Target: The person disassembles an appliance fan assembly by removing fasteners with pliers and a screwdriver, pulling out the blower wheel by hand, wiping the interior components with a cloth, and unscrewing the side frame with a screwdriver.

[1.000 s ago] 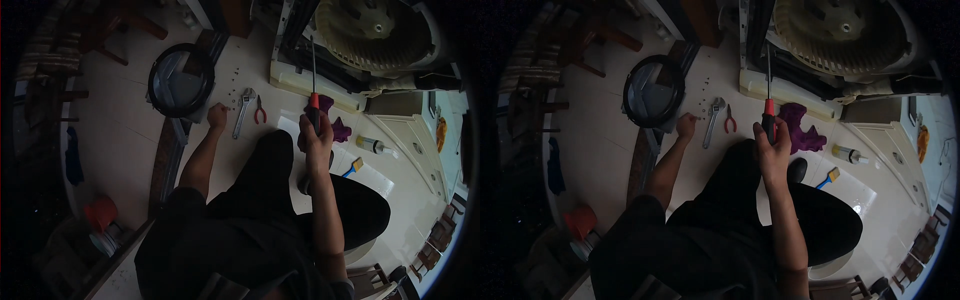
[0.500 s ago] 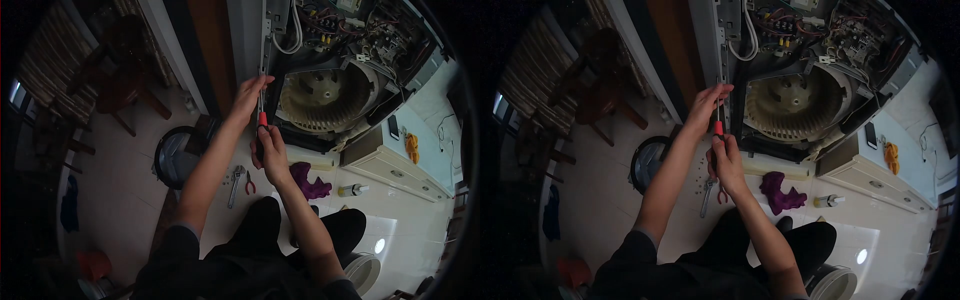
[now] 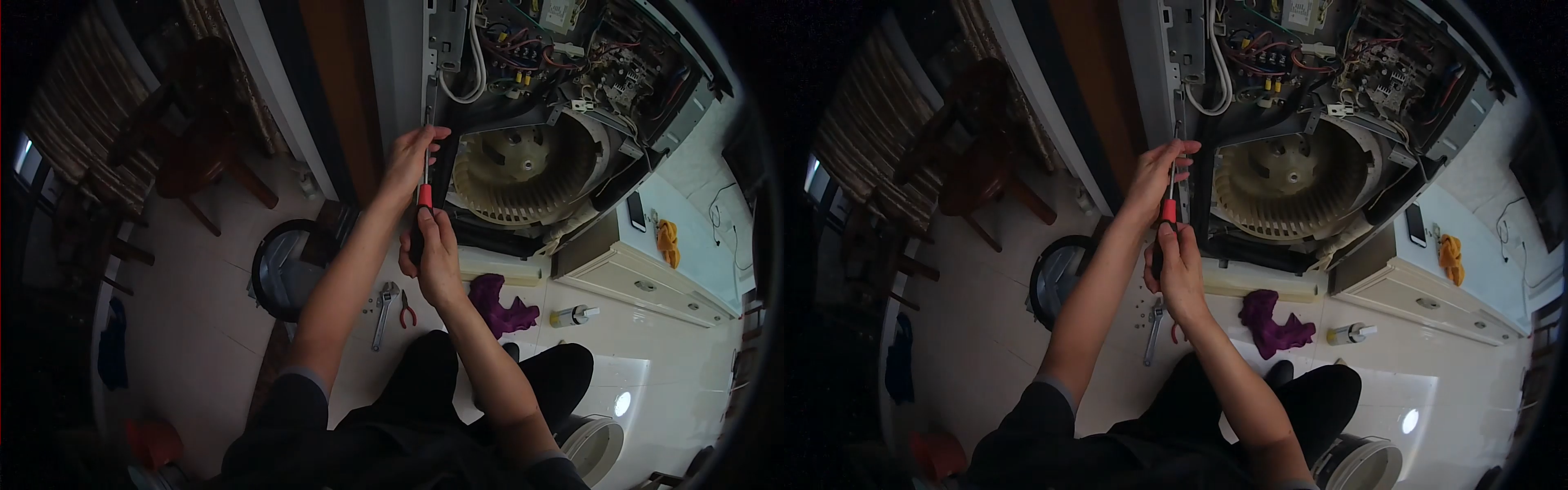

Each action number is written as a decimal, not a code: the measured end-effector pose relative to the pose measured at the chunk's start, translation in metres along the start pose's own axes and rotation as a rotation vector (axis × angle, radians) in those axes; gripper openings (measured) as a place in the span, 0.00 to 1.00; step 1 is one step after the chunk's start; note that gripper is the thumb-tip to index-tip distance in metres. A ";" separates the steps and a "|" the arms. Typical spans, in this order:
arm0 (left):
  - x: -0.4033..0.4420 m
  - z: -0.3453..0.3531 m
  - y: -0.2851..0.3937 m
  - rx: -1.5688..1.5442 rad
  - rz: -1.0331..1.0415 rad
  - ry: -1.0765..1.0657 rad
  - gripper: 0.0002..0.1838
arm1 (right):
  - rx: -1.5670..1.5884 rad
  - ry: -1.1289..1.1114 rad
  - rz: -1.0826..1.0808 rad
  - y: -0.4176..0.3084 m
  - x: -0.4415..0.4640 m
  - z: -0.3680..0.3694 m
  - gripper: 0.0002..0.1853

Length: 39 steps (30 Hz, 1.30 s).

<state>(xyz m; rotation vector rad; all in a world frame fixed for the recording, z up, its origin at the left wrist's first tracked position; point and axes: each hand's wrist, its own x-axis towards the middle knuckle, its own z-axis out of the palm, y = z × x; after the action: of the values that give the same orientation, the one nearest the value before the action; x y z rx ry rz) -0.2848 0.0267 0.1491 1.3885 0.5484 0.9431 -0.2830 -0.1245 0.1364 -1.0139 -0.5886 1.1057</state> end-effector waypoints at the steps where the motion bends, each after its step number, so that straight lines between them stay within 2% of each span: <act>1: 0.000 0.000 0.001 0.000 0.003 -0.002 0.20 | 0.064 -0.009 0.020 -0.001 -0.001 0.002 0.14; 5: -0.001 0.001 0.004 0.007 -0.026 -0.002 0.19 | 0.257 -0.047 0.048 0.001 -0.001 0.003 0.13; 13: 0.003 0.000 0.004 0.007 -0.038 0.010 0.18 | 0.363 -0.112 0.050 -0.002 0.000 0.005 0.14; 15: 0.000 -0.002 0.008 -0.082 -0.165 0.003 0.18 | 0.412 -0.144 0.043 -0.003 0.002 0.006 0.14; 16: -0.009 -0.002 0.018 -0.081 -0.166 0.001 0.18 | -0.191 0.042 -0.139 -0.001 0.004 0.006 0.14; 17: -0.022 0.001 0.033 -0.139 -0.256 -0.016 0.17 | -0.797 0.230 -0.315 0.001 0.004 0.006 0.14; 18: -0.029 0.003 0.042 -0.195 -0.346 -0.035 0.17 | -0.796 0.234 -0.318 0.004 0.004 0.007 0.14; 20: -0.020 0.003 0.024 -0.302 -0.359 -0.040 0.16 | -1.353 0.433 -0.397 0.007 0.005 0.007 0.16; 22: -0.016 0.002 0.015 -0.412 -0.380 -0.036 0.16 | -1.307 0.368 -0.448 0.009 0.005 0.006 0.16; 24: -0.011 -0.005 0.023 -0.529 -0.472 -0.121 0.15 | -1.252 0.311 -0.508 0.000 0.004 0.002 0.17; 25: -0.006 -0.012 0.019 -0.525 -0.470 -0.129 0.15 | -0.794 0.046 -0.248 -0.010 -0.001 -0.004 0.17; 26: -0.001 -0.021 0.013 -0.802 -0.543 -0.273 0.16 | -0.323 -0.209 0.006 -0.017 -0.005 -0.007 0.17; 27: 0.005 -0.028 0.006 -1.079 -0.610 -0.417 0.16 | -0.321 -0.209 0.000 -0.021 -0.006 -0.006 0.17; 30: 0.005 -0.027 0.003 -1.178 -0.636 -0.392 0.17 | -0.193 -0.195 0.131 -0.025 -0.010 -0.004 0.17; 31: 0.000 -0.023 0.011 -1.175 -0.637 -0.390 0.17 | -0.149 -0.191 0.175 -0.026 -0.011 -0.003 0.17; 32: -0.006 -0.013 0.025 -0.946 -0.604 -0.226 0.16 | -0.109 -0.187 0.218 -0.029 -0.013 -0.001 0.17; 33: -0.010 -0.007 0.033 -0.715 -0.566 -0.067 0.15 | -0.107 -0.188 0.218 -0.033 -0.017 0.005 0.17; 34: -0.011 -0.005 0.033 -0.714 -0.561 -0.070 0.15 | -0.456 -0.065 0.118 -0.039 -0.020 0.016 0.17; 35: -0.011 -0.003 0.030 -0.565 -0.494 -0.069 0.14 | -0.800 0.066 0.011 -0.043 -0.022 0.023 0.16; 36: -0.010 -0.003 0.026 -0.417 -0.428 -0.066 0.14 | -0.798 0.068 0.007 -0.030 -0.018 0.020 0.16; 38: -0.004 -0.004 0.022 -0.506 -0.470 -0.063 0.14 | -1.025 0.255 -0.390 -0.002 -0.008 0.011 0.15; 39: 0.000 -0.007 0.020 -0.590 -0.519 -0.056 0.14 | -1.018 0.255 -0.393 -0.001 -0.007 0.007 0.15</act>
<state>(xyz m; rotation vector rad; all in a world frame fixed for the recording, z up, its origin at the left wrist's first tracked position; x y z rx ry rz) -0.2954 0.0288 0.1675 0.6878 0.5001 0.5705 -0.2911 -0.1285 0.1415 -1.7708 -1.1235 0.2622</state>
